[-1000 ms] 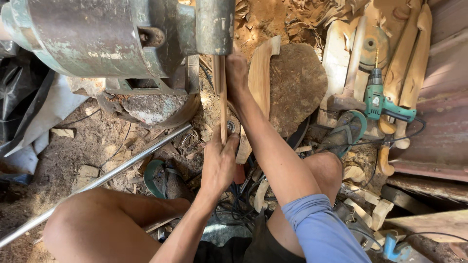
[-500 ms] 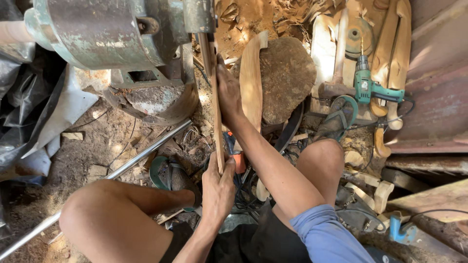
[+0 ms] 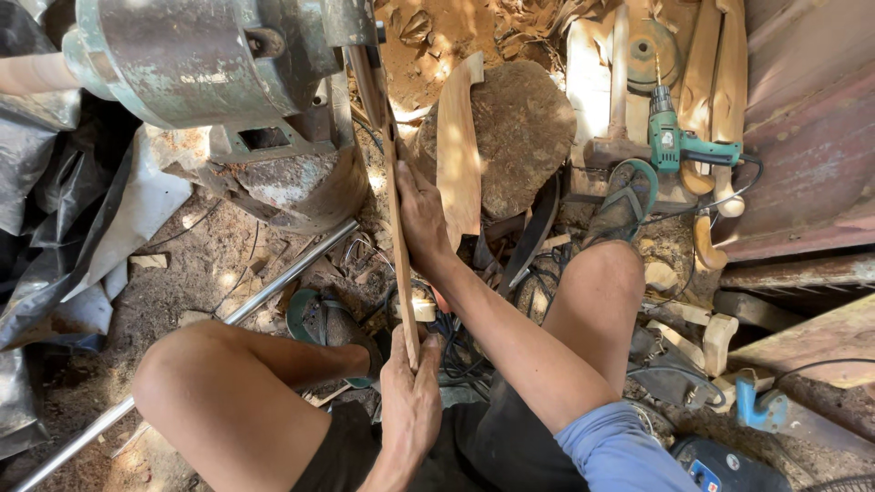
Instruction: The person carves a curved wooden piece using a hand chisel and a grinding machine. They repeatedly shape the wood by hand and smooth it on the grinding wheel, turning the piece over to work different sides.
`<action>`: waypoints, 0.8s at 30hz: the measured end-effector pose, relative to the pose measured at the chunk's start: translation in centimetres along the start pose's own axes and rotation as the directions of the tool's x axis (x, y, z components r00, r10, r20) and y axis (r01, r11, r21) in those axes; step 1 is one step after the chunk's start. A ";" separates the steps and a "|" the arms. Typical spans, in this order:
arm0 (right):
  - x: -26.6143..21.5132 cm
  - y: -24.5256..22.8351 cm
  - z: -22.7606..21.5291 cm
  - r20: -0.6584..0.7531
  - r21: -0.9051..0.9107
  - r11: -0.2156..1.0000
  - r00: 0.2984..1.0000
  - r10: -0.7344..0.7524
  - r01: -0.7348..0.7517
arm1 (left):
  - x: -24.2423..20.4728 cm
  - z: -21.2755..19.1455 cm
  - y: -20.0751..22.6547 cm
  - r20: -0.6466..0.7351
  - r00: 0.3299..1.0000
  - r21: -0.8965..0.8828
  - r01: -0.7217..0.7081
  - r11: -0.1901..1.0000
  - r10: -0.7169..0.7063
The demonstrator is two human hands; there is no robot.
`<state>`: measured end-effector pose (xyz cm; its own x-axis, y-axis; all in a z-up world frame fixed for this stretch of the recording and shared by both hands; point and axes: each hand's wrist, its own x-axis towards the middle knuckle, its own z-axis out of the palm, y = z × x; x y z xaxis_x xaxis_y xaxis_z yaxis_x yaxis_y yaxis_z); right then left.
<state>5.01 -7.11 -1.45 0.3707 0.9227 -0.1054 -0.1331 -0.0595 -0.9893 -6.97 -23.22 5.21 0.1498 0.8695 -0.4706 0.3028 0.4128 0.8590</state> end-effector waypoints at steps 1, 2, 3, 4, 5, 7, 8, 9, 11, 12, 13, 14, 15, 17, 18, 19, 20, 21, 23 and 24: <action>-0.6 0.0 0.0 0.001 -0.036 0.998 0.999 0.044 -0.044 | -0.5 0.0 -0.1 0.006 0.999 0.025 0.047 0.999 -0.047; -0.9 0.0 -0.1 0.000 -0.074 0.994 0.997 0.083 -0.083 | -0.8 -0.1 -0.1 0.002 0.998 0.039 0.060 0.997 -0.060; -1.0 0.1 -0.1 -0.004 -0.110 0.986 0.992 0.122 -0.122 | -1.0 -0.1 -0.2 -0.002 0.997 0.053 0.073 0.996 -0.072; -1.4 0.1 -0.2 0.002 -0.096 0.994 0.999 0.052 -0.052 | -1.6 -0.1 -0.3 -0.003 0.996 0.070 0.091 0.993 -0.091; -1.7 0.2 -0.3 0.007 -0.082 0.996 1.000 -0.018 0.018 | -2.0 -0.1 -0.5 -0.002 0.999 0.055 0.046 0.997 -0.046; -2.2 0.2 -0.2 0.008 -0.066 0.998 1.000 0.009 -0.008 | -2.3 -0.1 -1.4 -0.007 0.998 0.019 -0.056 0.998 0.056; -2.7 0.0 -0.1 0.005 -0.062 0.992 0.993 0.114 -0.114 | -2.6 0.0 -1.9 -0.010 0.999 0.028 -0.042 0.999 0.042; -3.3 -0.3 0.0 0.004 -0.057 0.974 0.976 0.218 -0.218 | -2.9 0.0 -2.4 -0.013 1.000 0.037 -0.028 0.999 0.029; -4.4 -1.0 -0.3 0.021 -0.109 0.978 0.983 0.182 -0.179 | -3.3 0.1 -3.8 0.008 1.000 0.073 0.006 0.997 -0.007; -5.4 -1.3 -0.5 0.025 -0.131 0.976 0.984 0.179 -0.174 | -4.1 -0.1 -4.5 0.034 0.998 0.108 0.043 0.993 -0.047; -6.0 -1.8 -1.0 0.051 0.039 0.981 0.981 0.187 -0.189 | -4.7 -0.8 -5.1 0.059 0.994 0.145 0.079 0.986 -0.088; -6.2 -2.3 -1.9 0.096 0.196 0.961 0.979 0.181 -0.197 | -4.8 -1.2 -5.5 0.064 0.992 0.294 -0.126 0.947 0.112; -6.2 -2.8 -2.6 0.140 0.347 0.914 0.975 0.170 -0.209 | -4.9 -1.9 -5.8 0.100 0.948 0.435 -0.314 0.844 0.301; -5.3 -3.8 -5.2 0.329 0.529 0.807 0.940 0.091 -0.263 | -5.7 -2.0 -6.3 0.158 0.890 0.599 -0.431 0.675 0.428; -5.1 -3.9 -6.3 0.370 0.623 0.732 0.929 0.036 -0.276 | -5.4 -2.4 -6.4 0.202 0.895 0.645 -0.427 0.634 0.397; -5.9 -3.6 -7.0 0.368 0.650 0.710 0.930 0.015 -0.269 | -5.1 -2.7 -6.4 0.243 0.899 0.687 -0.425 0.589 0.365; -5.5 -3.8 -7.6 0.374 0.674 0.696 0.927 -0.034 -0.246 | -4.1 -2.6 -6.2 0.277 0.891 0.673 -0.446 0.589 0.359; -4.8 -4.1 -8.3 0.379 0.697 0.681 0.922 -0.083 -0.225 | -3.1 -2.4 -6.1 0.311 0.883 0.659 -0.467 0.589 0.352; -5.5 -3.2 -8.9 0.330 0.767 0.587 0.944 -0.015 -0.259 | -3.5 -2.4 -6.8 0.374 0.840 0.610 -0.542 0.578 0.393; -5.7 -2.7 -9.0 0.314 0.798 0.535 0.949 0.021 -0.276 | -3.7 -2.5 -7.2 0.390 0.791 0.567 -0.609 0.554 0.470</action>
<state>11.51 -15.61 0.94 0.0603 0.9942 -0.0890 -0.9073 0.0174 -0.4201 -12.04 -28.77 1.24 0.6284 0.7765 -0.0470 0.6105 -0.4548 0.6484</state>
